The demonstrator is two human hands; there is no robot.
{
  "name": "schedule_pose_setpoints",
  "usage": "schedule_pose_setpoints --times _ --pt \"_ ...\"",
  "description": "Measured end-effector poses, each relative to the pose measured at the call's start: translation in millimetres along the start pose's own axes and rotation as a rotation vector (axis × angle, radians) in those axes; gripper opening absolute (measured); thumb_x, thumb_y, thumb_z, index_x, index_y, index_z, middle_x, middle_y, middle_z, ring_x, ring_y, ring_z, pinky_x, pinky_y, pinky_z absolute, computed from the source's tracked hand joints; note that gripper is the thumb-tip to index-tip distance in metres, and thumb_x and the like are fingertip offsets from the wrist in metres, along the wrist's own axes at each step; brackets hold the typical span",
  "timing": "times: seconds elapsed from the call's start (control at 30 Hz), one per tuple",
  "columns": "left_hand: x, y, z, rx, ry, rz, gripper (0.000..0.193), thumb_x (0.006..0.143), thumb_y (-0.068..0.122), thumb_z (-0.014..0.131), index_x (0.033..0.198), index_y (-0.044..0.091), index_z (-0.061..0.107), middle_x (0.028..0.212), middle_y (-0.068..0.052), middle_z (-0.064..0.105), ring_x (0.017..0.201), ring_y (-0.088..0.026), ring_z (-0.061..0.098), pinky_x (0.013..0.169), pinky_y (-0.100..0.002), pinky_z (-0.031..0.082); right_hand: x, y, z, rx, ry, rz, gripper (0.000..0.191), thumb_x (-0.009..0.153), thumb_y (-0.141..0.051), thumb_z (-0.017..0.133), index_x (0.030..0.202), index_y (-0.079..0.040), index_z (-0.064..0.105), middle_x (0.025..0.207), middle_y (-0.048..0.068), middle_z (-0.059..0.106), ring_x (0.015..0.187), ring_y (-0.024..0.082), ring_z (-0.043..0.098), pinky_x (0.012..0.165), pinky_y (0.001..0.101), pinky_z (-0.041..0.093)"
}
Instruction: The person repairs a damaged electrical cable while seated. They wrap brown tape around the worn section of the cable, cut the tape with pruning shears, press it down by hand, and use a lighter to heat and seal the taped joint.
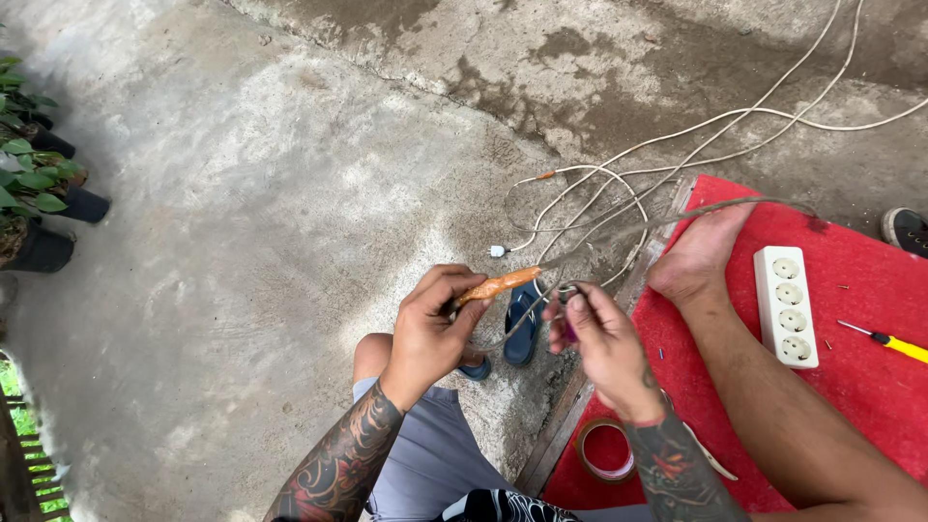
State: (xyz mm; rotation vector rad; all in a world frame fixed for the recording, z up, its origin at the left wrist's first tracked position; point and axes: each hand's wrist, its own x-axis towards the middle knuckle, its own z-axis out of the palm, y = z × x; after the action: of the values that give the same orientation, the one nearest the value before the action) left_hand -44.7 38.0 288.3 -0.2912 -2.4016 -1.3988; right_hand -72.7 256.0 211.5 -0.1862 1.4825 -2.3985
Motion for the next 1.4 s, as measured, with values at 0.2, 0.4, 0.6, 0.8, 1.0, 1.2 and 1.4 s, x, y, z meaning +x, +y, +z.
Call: schedule_pose_setpoints --times 0.2,0.4,0.6,0.8,1.0,1.2,1.4 --pt "-3.3 -15.1 8.6 -0.189 -0.039 -0.219 0.022 0.096 0.010 0.075 0.116 0.002 0.076 0.095 -0.002 0.074 0.084 -0.007 0.066 0.074 -0.022 0.054 10.6 1.6 13.3 0.222 -0.008 0.268 0.056 0.105 -0.057 0.038 0.093 -0.006 0.059 0.065 -0.004 0.044 0.056 0.010 0.044 0.052 0.0285 0.041" --pt "-8.6 -28.8 6.9 -0.433 0.016 -0.400 0.022 0.102 0.004 0.060 0.124 0.001 0.060 0.108 -0.005 0.062 0.069 -0.003 0.048 0.059 -0.023 0.041 22.0 7.5 19.4 0.150 -0.117 0.426 0.057 0.100 -0.056 0.034 0.066 -0.012 0.044 0.054 -0.005 0.032 0.047 0.012 0.037 0.046 0.0320 0.037" --pt "-7.6 -28.3 3.2 -0.826 0.008 -0.295 0.028 0.102 -0.007 0.038 0.127 0.005 0.039 0.139 -0.016 0.052 0.071 -0.007 0.047 0.065 -0.026 0.046 23.5 10.8 26.9 0.251 -0.123 0.496 0.052 0.100 -0.053 0.033 0.068 -0.013 0.042 0.057 -0.005 0.031 0.048 0.009 0.030 0.044 0.0278 0.027" --pt "-10.2 -26.1 -0.7 -0.841 0.012 -0.291 0.032 0.100 -0.007 0.035 0.129 0.006 0.037 0.139 -0.019 0.052 0.072 -0.013 0.053 0.066 -0.027 0.048 25.0 14.8 22.0 0.308 -0.107 0.418 0.045 0.096 -0.045 0.027 0.072 -0.011 0.043 0.060 -0.001 0.035 0.050 0.010 0.030 0.042 0.0279 0.024" --pt "-13.0 -22.8 0.6 -0.880 -0.015 -0.274 0.036 0.098 -0.007 0.034 0.131 0.006 0.036 0.140 -0.019 0.050 0.074 -0.014 0.054 0.067 -0.028 0.048 21.7 17.4 22.3 0.296 -0.135 0.404 0.046 0.097 -0.045 0.027 0.072 -0.010 0.043 0.060 -0.001 0.034 0.050 0.010 0.029 0.043 0.0273 0.024" --pt "-10.0 -19.2 3.6 -0.870 -0.041 -0.269 0.035 0.098 -0.007 0.035 0.130 0.005 0.037 0.141 -0.019 0.050 0.073 -0.013 0.053 0.067 -0.027 0.048 17.7 18.3 36.9 0.219 -0.199 0.404 0.048 0.098 -0.046 0.028 0.072 -0.010 0.045 0.058 -0.004 0.034 0.048 0.009 0.030 0.042 0.0267 0.024" --pt "-8.4 -15.7 1.5 -0.830 -0.044 -0.306 0.035 0.097 -0.008 0.036 0.129 0.005 0.037 0.139 -0.018 0.052 0.071 -0.012 0.053 0.064 -0.025 0.047 21.1 12.2 38.8 0.157 -0.159 0.402 0.049 0.099 -0.045 0.027 0.073 -0.008 0.048 0.058 -0.004 0.034 0.049 0.008 0.030 0.043 0.0255 0.025"
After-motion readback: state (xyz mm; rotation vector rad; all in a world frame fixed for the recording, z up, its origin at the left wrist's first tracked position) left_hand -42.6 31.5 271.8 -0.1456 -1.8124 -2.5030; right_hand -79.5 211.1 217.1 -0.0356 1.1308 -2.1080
